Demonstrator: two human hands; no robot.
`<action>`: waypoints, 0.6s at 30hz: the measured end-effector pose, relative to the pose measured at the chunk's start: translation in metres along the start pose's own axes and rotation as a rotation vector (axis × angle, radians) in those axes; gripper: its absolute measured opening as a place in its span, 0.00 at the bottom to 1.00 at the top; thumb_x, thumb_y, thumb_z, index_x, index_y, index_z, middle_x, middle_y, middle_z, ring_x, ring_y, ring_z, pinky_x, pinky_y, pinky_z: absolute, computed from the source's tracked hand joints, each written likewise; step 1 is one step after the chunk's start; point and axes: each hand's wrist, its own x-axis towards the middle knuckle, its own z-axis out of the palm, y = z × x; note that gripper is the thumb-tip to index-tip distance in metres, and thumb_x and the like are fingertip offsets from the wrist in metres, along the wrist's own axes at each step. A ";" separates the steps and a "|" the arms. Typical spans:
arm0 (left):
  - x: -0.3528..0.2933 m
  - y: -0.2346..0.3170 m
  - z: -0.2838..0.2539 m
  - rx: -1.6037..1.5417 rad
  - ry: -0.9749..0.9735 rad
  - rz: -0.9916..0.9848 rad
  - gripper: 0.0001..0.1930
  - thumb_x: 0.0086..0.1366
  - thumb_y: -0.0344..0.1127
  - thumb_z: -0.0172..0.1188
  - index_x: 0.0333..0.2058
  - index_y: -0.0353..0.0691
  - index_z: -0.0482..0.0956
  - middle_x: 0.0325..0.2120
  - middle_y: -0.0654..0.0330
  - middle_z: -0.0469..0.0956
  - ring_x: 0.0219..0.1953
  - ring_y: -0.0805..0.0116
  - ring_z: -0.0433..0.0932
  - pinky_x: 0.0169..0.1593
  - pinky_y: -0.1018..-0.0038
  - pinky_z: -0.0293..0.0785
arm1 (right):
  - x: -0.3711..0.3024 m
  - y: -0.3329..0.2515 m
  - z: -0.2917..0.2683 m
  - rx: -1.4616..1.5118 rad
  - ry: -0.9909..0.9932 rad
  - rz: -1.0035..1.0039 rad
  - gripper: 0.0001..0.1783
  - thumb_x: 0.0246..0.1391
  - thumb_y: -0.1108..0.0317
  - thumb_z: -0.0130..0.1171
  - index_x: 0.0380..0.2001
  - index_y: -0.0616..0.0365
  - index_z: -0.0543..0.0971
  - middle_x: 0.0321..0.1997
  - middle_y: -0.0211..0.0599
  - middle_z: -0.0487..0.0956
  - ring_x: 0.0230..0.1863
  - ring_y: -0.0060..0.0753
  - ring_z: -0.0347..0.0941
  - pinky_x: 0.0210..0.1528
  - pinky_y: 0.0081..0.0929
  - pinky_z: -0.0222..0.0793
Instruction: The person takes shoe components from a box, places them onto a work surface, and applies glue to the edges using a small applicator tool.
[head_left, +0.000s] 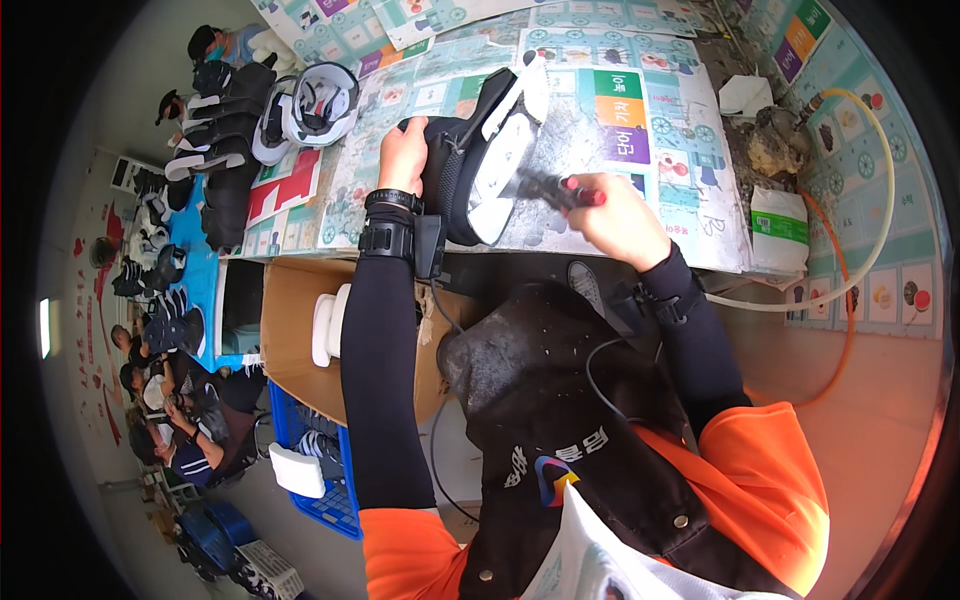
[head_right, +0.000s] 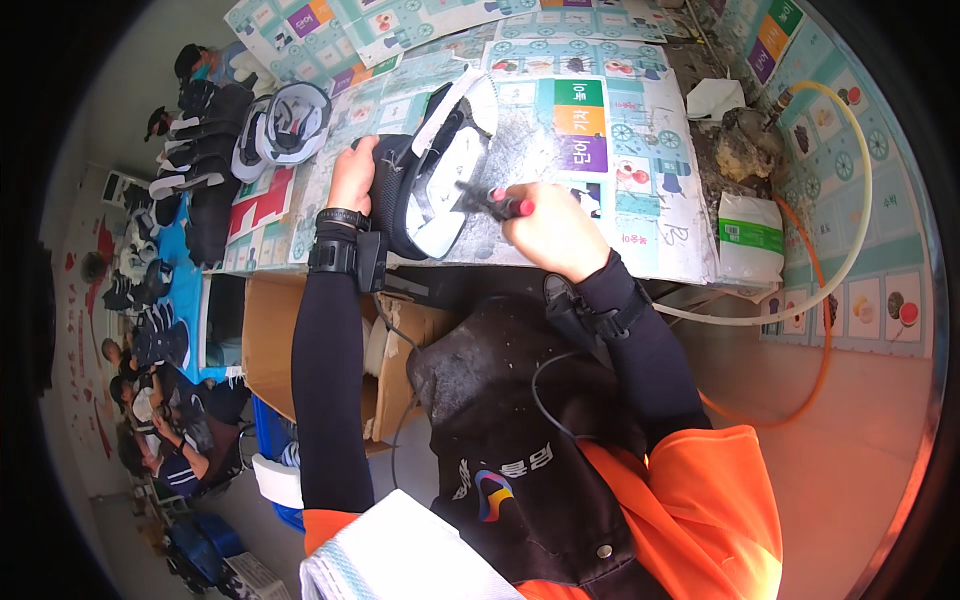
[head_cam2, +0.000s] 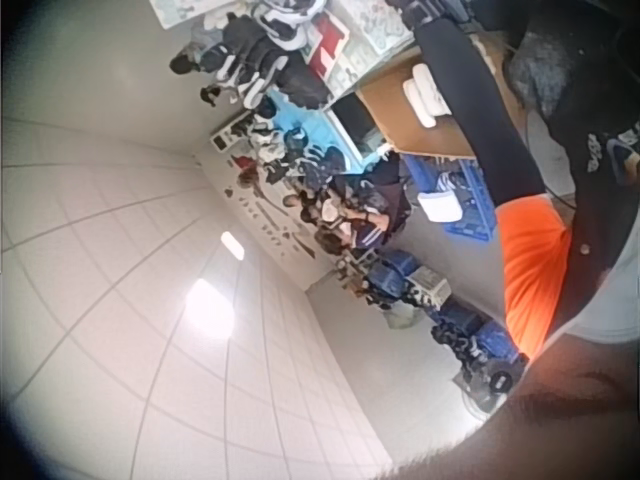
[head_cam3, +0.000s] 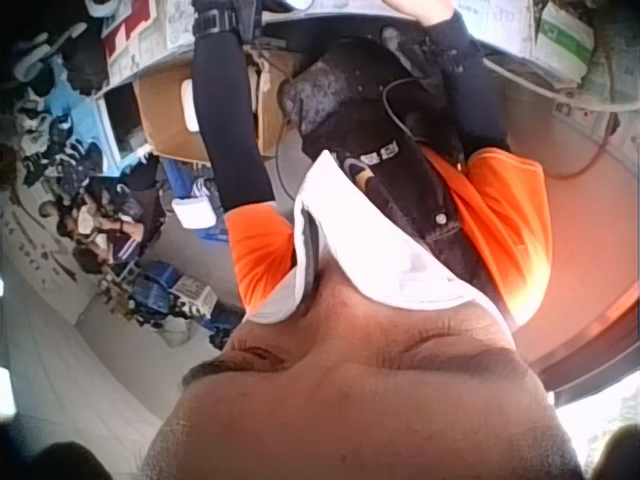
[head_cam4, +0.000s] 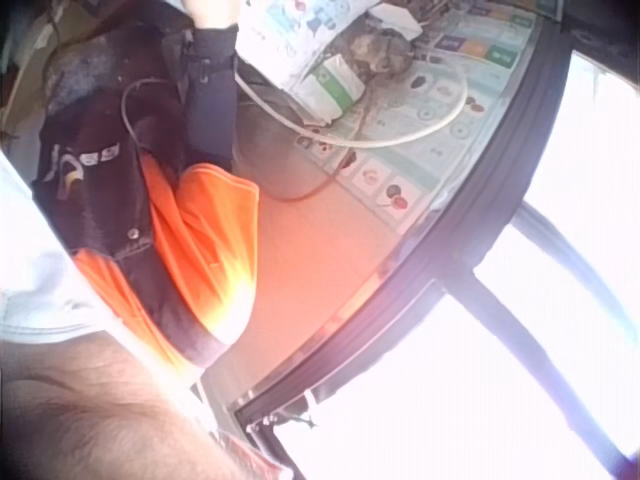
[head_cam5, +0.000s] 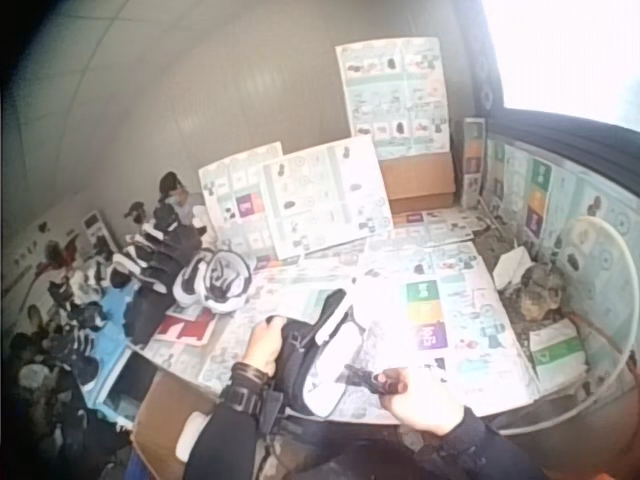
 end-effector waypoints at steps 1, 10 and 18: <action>-0.003 0.002 0.002 -0.018 -0.019 0.018 0.18 0.68 0.42 0.63 0.40 0.28 0.81 0.34 0.59 0.82 0.35 0.71 0.77 0.42 0.72 0.73 | -0.001 0.000 -0.001 -0.037 0.125 0.004 0.12 0.44 0.72 0.59 0.33 0.67 0.82 0.19 0.41 0.76 0.22 0.31 0.71 0.31 0.32 0.68; -0.002 -0.001 -0.006 -0.025 0.027 0.036 0.18 0.68 0.42 0.62 0.40 0.27 0.80 0.35 0.58 0.82 0.36 0.71 0.78 0.43 0.72 0.73 | -0.001 0.012 -0.002 -0.058 0.024 -0.003 0.14 0.44 0.70 0.59 0.35 0.65 0.83 0.20 0.47 0.78 0.24 0.42 0.78 0.32 0.37 0.72; -0.049 0.034 0.003 -0.226 0.019 0.128 0.16 0.70 0.38 0.61 0.42 0.26 0.81 0.39 0.56 0.83 0.40 0.69 0.80 0.47 0.72 0.74 | -0.017 0.002 -0.010 0.029 -0.058 -0.043 0.12 0.46 0.71 0.59 0.36 0.62 0.83 0.25 0.41 0.82 0.26 0.35 0.78 0.32 0.33 0.73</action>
